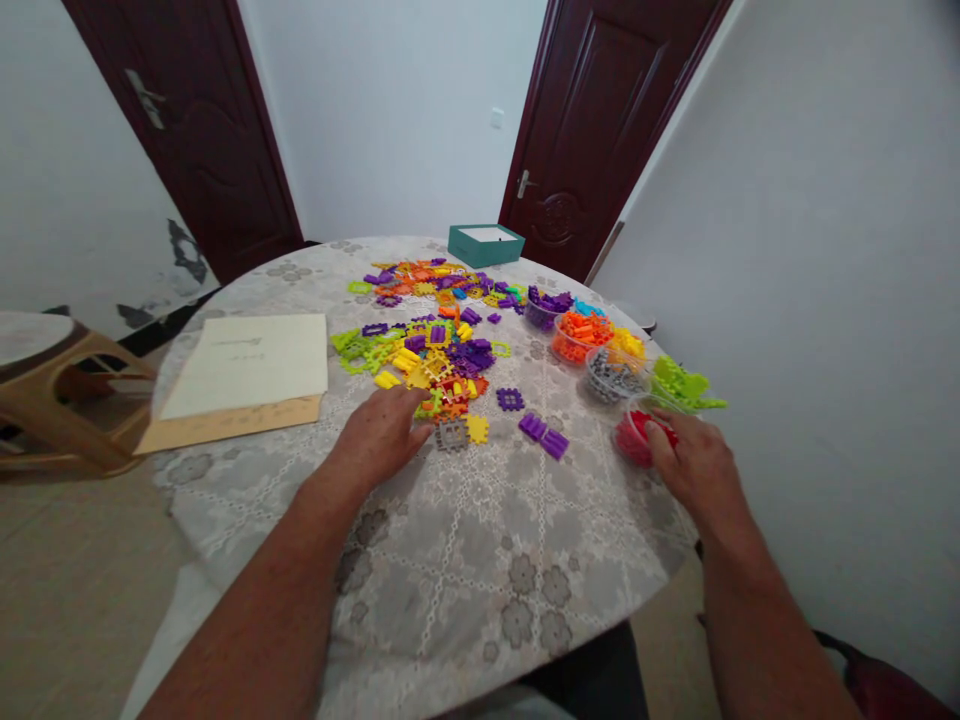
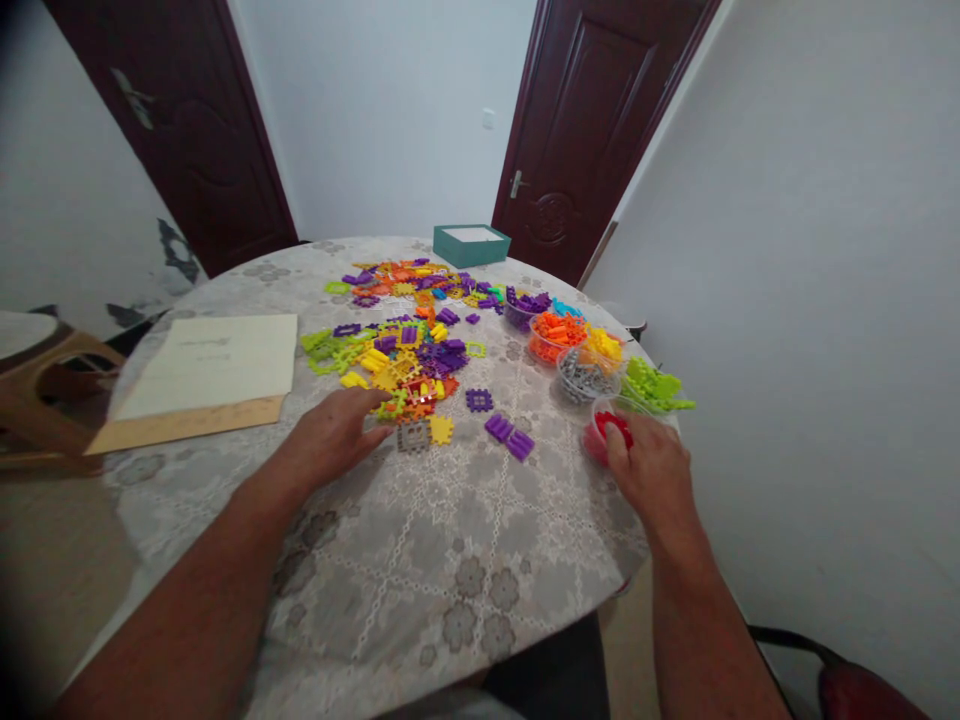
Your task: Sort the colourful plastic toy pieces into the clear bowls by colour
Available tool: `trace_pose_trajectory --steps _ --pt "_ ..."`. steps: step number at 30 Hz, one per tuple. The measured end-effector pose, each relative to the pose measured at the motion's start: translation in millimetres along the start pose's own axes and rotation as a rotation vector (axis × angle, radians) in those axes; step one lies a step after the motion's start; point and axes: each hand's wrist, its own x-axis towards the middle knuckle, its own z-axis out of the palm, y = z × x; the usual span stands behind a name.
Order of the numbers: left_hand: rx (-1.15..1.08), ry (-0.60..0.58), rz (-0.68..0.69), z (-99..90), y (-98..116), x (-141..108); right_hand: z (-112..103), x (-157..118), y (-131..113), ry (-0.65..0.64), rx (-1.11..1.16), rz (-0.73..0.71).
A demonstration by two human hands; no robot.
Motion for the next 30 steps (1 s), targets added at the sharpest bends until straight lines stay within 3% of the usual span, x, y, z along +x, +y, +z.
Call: trace_pose_trajectory --steps 3,6,9,12,17,24,30 --pt "-0.008 -0.021 0.018 -0.2 7.4 -0.2 -11.5 1.7 -22.5 0.114 0.039 -0.029" --pt "-0.012 -0.03 0.071 2.4 14.5 0.0 -19.1 5.0 -55.9 0.093 0.184 -0.1" --pt "-0.02 -0.059 0.116 6.6 21.4 0.7 -14.5 9.3 -89.2 -0.111 0.277 -0.191" --pt "0.003 -0.105 0.137 10.6 27.0 1.1 0.9 14.9 -113.1 -0.37 0.211 -0.223" --pt "0.033 -0.132 0.137 16.6 30.0 0.3 29.7 19.8 -122.5 -0.572 0.085 -0.068" --pt "0.025 -0.181 0.123 15.9 36.2 0.0 41.3 14.7 -110.5 -0.479 0.241 -0.067" --pt "-0.005 -0.182 0.161 17.4 36.6 1.4 55.6 22.3 -132.3 -0.304 0.295 -0.129"
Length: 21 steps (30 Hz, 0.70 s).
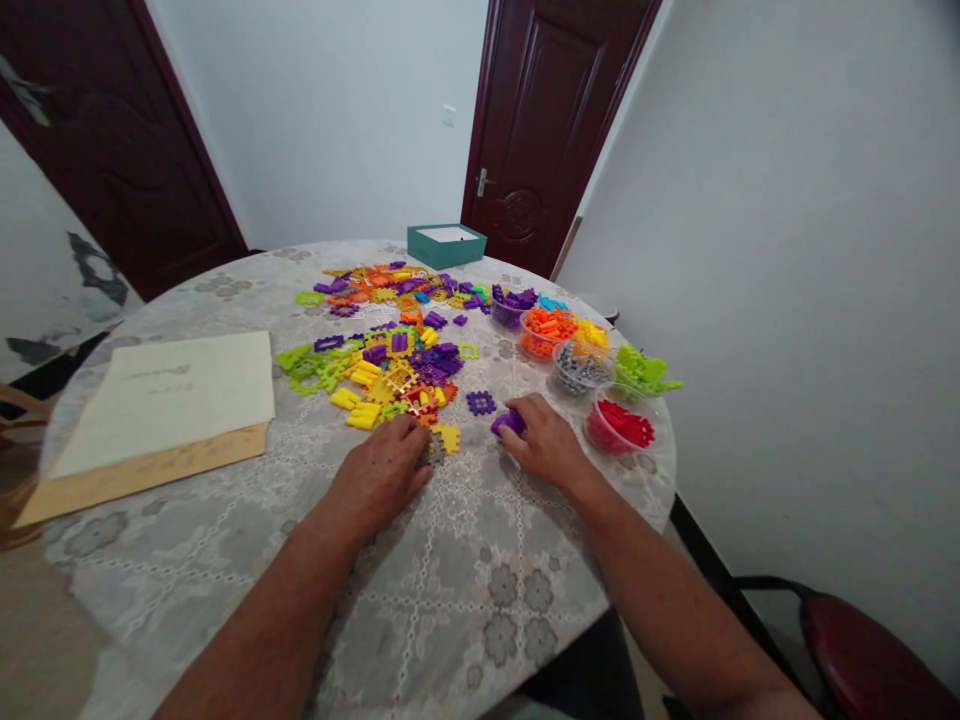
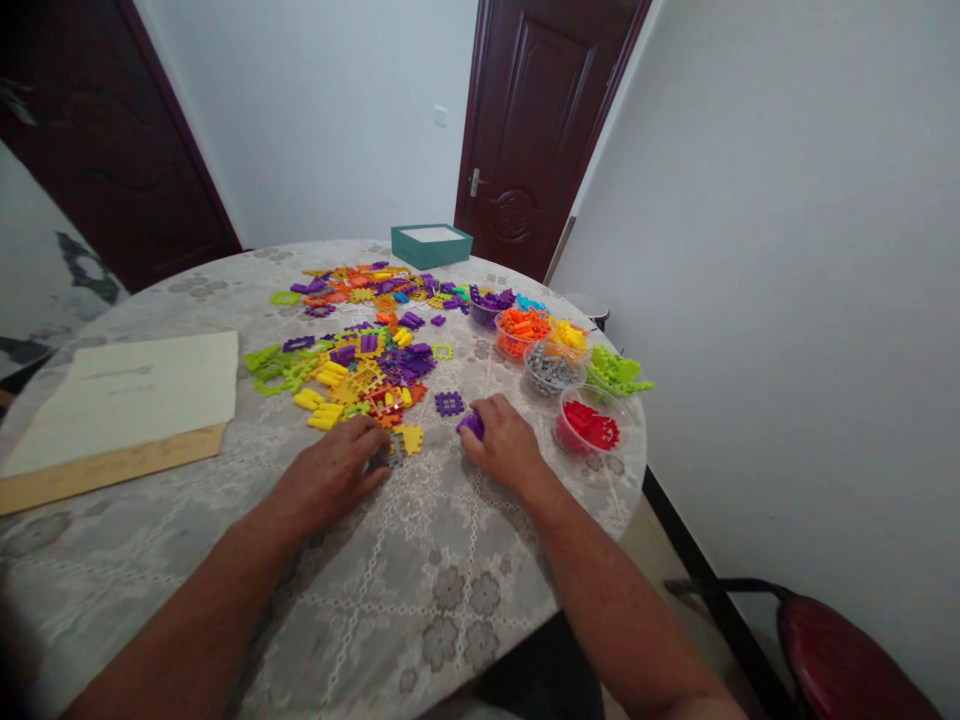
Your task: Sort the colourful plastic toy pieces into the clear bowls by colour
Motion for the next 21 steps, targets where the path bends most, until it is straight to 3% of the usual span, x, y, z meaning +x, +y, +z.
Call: trace_pose_trajectory --steps 6,11,14,18,21 --pt "-0.033 0.004 0.055 2.7 5.9 0.6 18.4 1.0 -5.5 -0.084 -0.028 0.002" --pt "-0.081 0.036 0.123 7.1 11.3 1.8 22.0 -4.3 4.7 0.04 0.214 -0.011" --pt "-0.11 0.067 0.158 10.3 10.1 2.0 24.2 -1.2 12.7 0.127 0.601 0.156" --pt "-0.111 0.071 0.164 15.6 8.7 3.9 27.0 4.8 19.3 0.109 1.114 0.482" --pt "-0.108 0.082 0.167 21.9 10.3 6.9 26.7 5.2 17.5 0.112 1.004 0.473"
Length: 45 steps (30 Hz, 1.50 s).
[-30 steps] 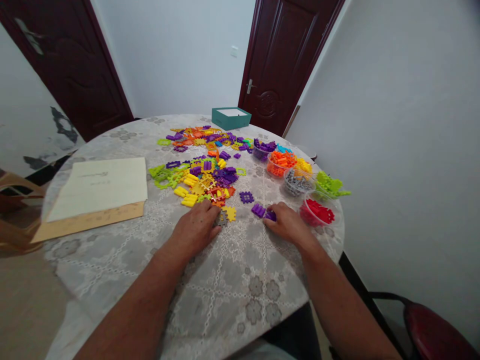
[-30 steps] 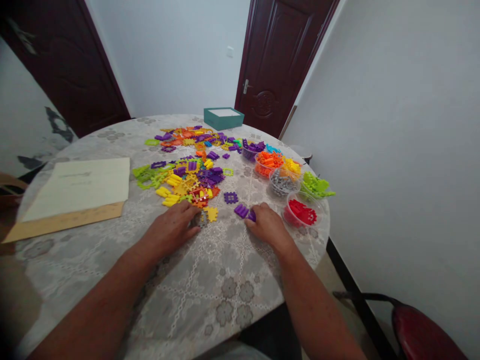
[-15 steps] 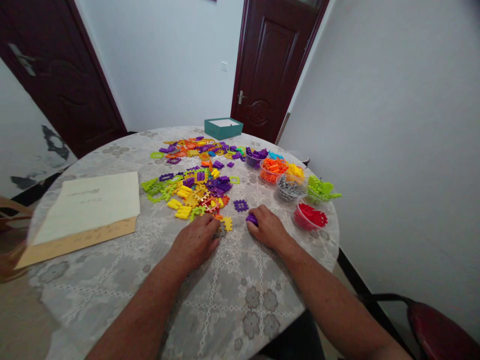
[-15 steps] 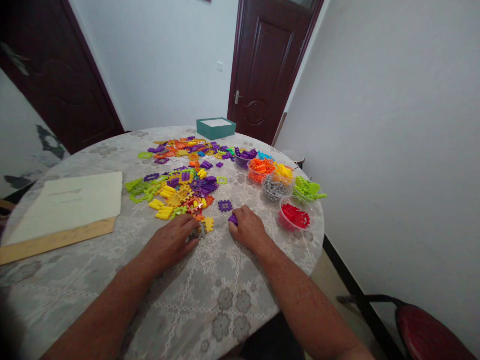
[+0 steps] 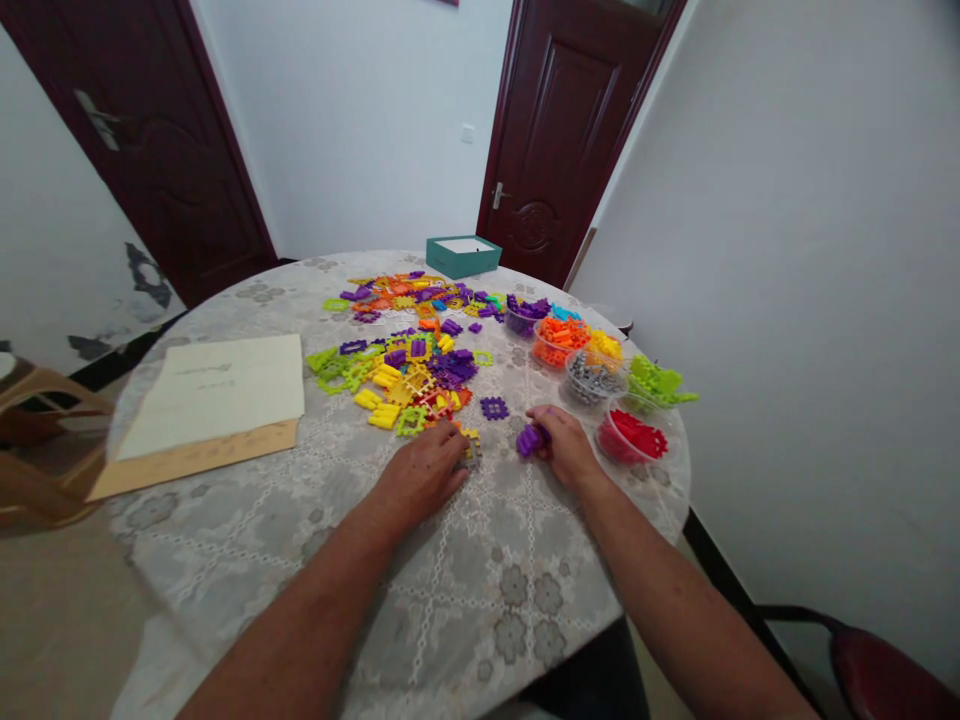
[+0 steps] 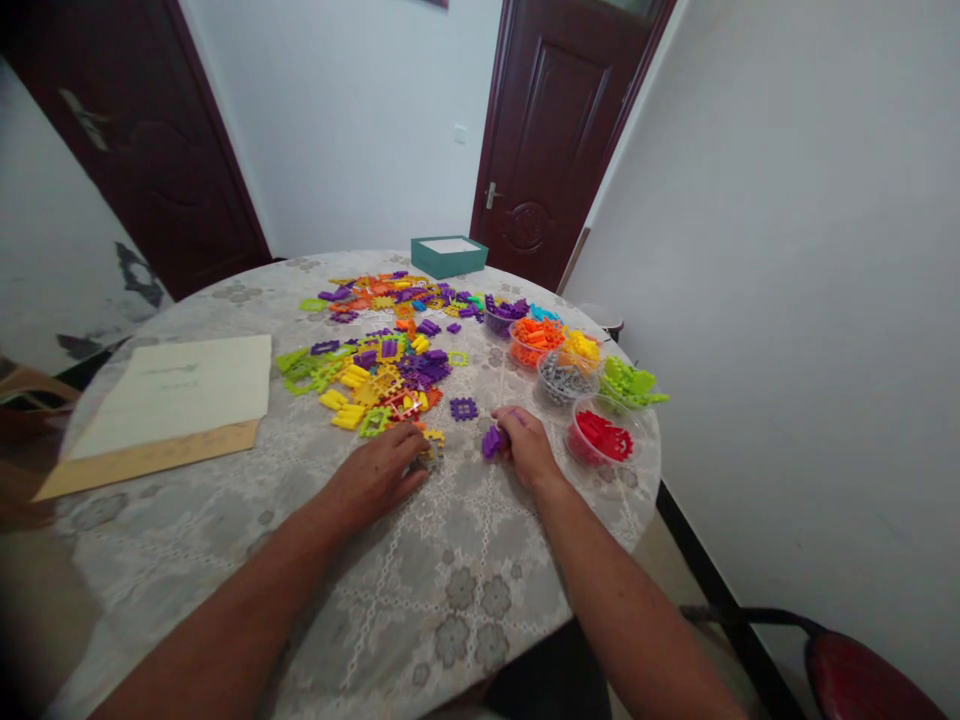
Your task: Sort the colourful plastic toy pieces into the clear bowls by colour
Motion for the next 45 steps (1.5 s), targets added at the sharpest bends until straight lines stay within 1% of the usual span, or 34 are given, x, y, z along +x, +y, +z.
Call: trace_pose_trajectory --steps 1,3,5,7,10,14,17,19,21,24,26,28,31,33,37,41,45 --pt "0.004 0.006 -0.003 2.4 0.3 0.8 1.2 -1.8 -1.0 -0.008 -0.117 -0.073" --pt "0.018 0.016 -0.008 7.0 0.8 2.0 4.4 -7.1 -3.6 -0.048 -0.36 -0.271" --pt "0.027 0.036 -0.012 10.7 0.9 2.5 8.2 -12.8 -6.2 -0.112 -0.528 -0.44" --pt "0.029 0.074 -0.031 13.3 0.9 2.7 10.6 -17.0 -7.8 -0.166 -0.618 -0.507" --pt "0.046 0.112 -0.09 15.9 1.3 3.7 9.8 -18.7 -7.4 -0.177 -0.624 -0.494" --pt "0.09 0.112 -0.155 18.4 3.2 5.1 6.0 -16.4 -2.7 -0.14 -0.485 -0.419" --pt "0.07 0.159 -0.148 18.8 9.1 4.2 8.8 -17.0 -1.3 -0.162 -0.363 -0.406" --pt "-0.014 0.2 -0.106 17.7 17.7 4.1 13.0 -20.0 -3.4 -0.2 -0.287 -0.406" --pt "-0.151 0.213 -0.111 16.6 29.8 6.3 16.7 -24.3 -7.5 -0.245 -0.216 -0.405" --pt "-0.422 0.154 -0.214 17.9 48.7 16.0 18.6 -29.2 -13.2 -0.306 -0.116 -0.407" --pt "-0.583 0.103 -0.273 21.8 57.2 25.2 18.0 -29.6 -14.3 -0.319 -0.084 -0.408" --pt "-0.708 0.074 -0.334 27.0 61.0 34.0 17.1 -28.0 -13.4 -0.295 -0.102 -0.387" --pt "-0.88 0.036 -0.433 34.1 60.5 42.1 16.6 -24.7 -10.4 -0.219 -0.184 -0.352" --pt "-0.975 0.04 -0.474 36.9 58.7 43.5 16.7 -23.6 -8.5 -0.191 -0.209 -0.37" --pt "-1.018 0.124 -0.514 40.2 55.7 41.1 17.5 -23.7 -4.1 -0.211 -0.15 -0.441" --pt "-1.013 0.167 -0.506 41.2 56.3 39.3 19.4 -21.7 0.9 -0.222 -0.129 -0.415" --pt "-0.991 0.179 -0.501 36.8 59.7 40.6 19.3 -16.0 3.3 -0.223 -0.103 -0.374"
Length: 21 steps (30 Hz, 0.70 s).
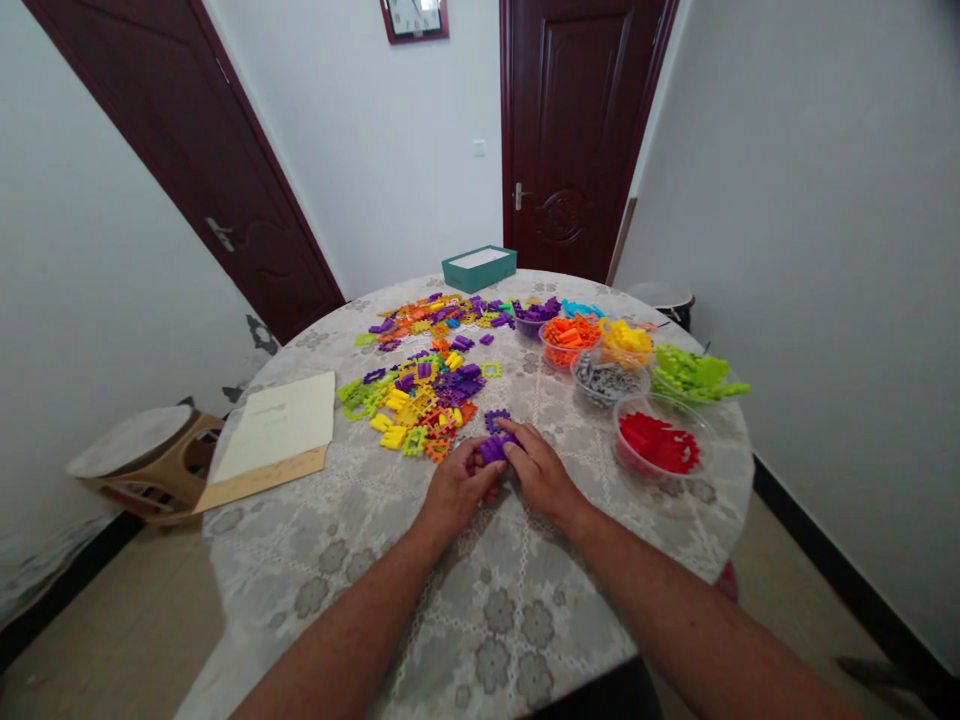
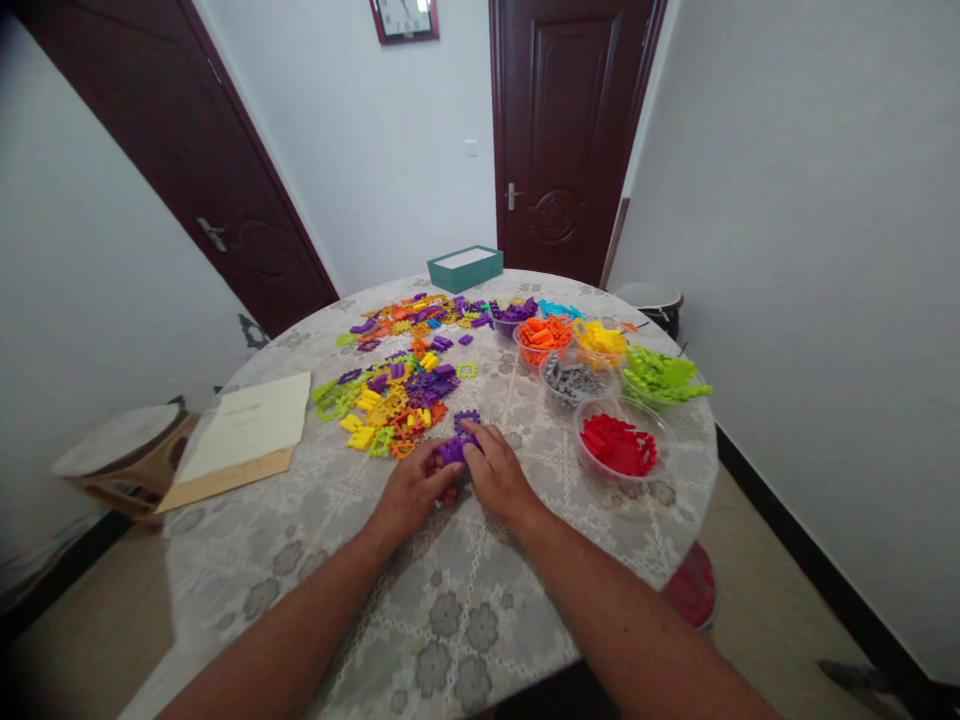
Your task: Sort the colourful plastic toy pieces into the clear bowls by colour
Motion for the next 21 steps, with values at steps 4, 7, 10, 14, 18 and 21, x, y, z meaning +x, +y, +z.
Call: trace_pose_trajectory --steps 4,7,10,14,18,21 --pt "0.059 0.021 0.007 -1.0 6.7 0.1 -3.7 3.5 3.0 -0.004 0.12 0.053" --pt "0.092 0.017 0.01 -2.2 6.3 1.0 -4.3 4.6 3.2 -0.008 0.167 0.124" --pt "0.064 0.004 0.014 -3.4 0.4 2.7 -2.9 4.5 1.0 -0.014 0.202 0.166" --pt "-0.008 -0.03 -0.017 -6.1 -7.6 4.3 -1.1 3.9 -2.4 -0.037 0.23 0.207" --pt "-0.043 -0.087 0.001 -9.4 -9.7 4.3 -2.9 5.1 -2.7 -0.087 0.285 0.252" --pt "-0.03 -0.122 0.026 -9.1 -9.7 3.3 -8.4 6.5 -3.3 -0.115 0.319 0.306"
